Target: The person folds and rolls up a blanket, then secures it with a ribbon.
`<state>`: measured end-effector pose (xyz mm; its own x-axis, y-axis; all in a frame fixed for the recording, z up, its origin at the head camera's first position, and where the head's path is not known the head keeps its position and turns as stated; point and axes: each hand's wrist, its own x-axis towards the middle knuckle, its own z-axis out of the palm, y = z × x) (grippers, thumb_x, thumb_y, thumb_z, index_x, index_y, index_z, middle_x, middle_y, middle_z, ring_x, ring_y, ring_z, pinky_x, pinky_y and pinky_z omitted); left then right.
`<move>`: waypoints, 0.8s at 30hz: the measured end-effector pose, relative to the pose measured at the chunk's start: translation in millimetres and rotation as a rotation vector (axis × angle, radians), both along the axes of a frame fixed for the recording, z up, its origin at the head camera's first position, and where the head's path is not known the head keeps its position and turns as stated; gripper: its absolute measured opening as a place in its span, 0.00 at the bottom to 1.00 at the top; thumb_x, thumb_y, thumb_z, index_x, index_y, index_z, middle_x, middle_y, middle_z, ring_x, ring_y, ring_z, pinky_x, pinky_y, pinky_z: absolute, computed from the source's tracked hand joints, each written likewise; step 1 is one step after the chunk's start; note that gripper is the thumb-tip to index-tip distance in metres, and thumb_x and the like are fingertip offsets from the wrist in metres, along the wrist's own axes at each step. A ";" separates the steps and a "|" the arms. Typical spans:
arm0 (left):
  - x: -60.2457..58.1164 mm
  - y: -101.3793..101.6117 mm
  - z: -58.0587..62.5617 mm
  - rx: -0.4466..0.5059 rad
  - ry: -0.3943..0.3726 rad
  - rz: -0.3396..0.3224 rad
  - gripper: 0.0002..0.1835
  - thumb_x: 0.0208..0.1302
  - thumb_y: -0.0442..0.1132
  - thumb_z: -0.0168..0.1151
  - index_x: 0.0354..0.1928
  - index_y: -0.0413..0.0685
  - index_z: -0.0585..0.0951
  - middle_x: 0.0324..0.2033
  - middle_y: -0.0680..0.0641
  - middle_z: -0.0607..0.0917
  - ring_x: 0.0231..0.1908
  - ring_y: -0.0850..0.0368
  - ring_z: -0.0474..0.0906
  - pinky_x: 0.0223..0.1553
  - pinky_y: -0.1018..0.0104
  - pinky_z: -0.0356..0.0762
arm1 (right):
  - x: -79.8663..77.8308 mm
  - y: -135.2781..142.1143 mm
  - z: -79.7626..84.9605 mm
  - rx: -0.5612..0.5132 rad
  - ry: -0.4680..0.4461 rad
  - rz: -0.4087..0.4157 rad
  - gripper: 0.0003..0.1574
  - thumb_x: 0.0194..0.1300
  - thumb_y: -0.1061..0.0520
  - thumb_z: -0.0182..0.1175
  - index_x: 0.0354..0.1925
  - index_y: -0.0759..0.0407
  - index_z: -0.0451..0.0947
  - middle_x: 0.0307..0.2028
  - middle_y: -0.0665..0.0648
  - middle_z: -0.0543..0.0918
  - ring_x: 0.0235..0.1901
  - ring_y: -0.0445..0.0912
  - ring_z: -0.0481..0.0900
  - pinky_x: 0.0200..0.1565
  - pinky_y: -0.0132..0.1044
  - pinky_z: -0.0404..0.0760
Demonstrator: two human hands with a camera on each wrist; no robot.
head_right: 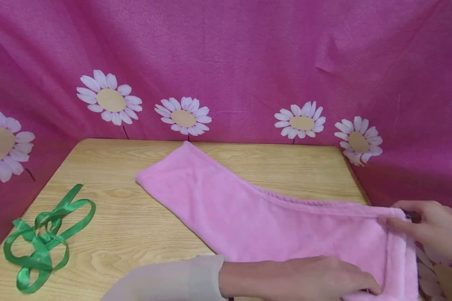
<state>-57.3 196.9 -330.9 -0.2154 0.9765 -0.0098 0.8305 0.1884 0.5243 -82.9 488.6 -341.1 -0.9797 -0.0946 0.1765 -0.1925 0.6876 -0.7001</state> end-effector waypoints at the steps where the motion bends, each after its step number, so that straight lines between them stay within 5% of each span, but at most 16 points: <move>1: -3.2 -4.7 2.4 0.025 0.016 0.025 0.14 0.75 0.45 0.56 0.59 0.64 0.76 0.41 0.71 0.76 0.38 0.85 0.64 0.45 0.92 0.56 | -5.8 -5.2 4.6 -0.014 0.022 0.015 0.32 0.62 0.75 0.59 0.27 0.35 0.82 0.19 0.40 0.77 0.16 0.33 0.74 0.15 0.27 0.71; 4: -12.1 -18.6 7.2 0.083 0.096 0.139 0.11 0.71 0.47 0.61 0.53 0.64 0.77 0.31 0.68 0.73 0.32 0.80 0.65 0.39 0.90 0.58 | -19.0 -22.0 19.0 -0.025 0.049 0.009 0.29 0.64 0.72 0.60 0.28 0.34 0.82 0.19 0.39 0.78 0.17 0.31 0.73 0.16 0.25 0.71; 11: -33.2 -53.2 -0.5 0.380 0.247 0.271 0.06 0.65 0.39 0.64 0.38 0.55 0.76 0.25 0.60 0.67 0.27 0.76 0.59 0.30 0.88 0.57 | -37.5 -57.4 37.1 -0.066 0.089 -0.049 0.27 0.65 0.69 0.62 0.27 0.33 0.82 0.18 0.38 0.79 0.17 0.30 0.72 0.18 0.23 0.69; 18: -48.9 -78.0 -4.3 0.682 0.248 0.364 0.18 0.57 0.28 0.64 0.50 0.44 0.80 0.36 0.55 0.77 0.33 0.72 0.66 0.34 0.88 0.62 | -52.9 -75.0 47.3 -0.189 -0.042 -0.027 0.23 0.69 0.66 0.60 0.36 0.33 0.85 0.26 0.42 0.84 0.24 0.33 0.79 0.26 0.24 0.75; 24: -61.0 -98.7 -9.4 0.755 0.265 0.422 0.22 0.55 0.27 0.65 0.54 0.41 0.80 0.41 0.52 0.83 0.36 0.70 0.71 0.40 0.87 0.67 | -67.4 -94.7 49.9 -0.351 -0.150 0.079 0.20 0.72 0.67 0.55 0.40 0.44 0.87 0.28 0.50 0.85 0.26 0.37 0.81 0.28 0.28 0.78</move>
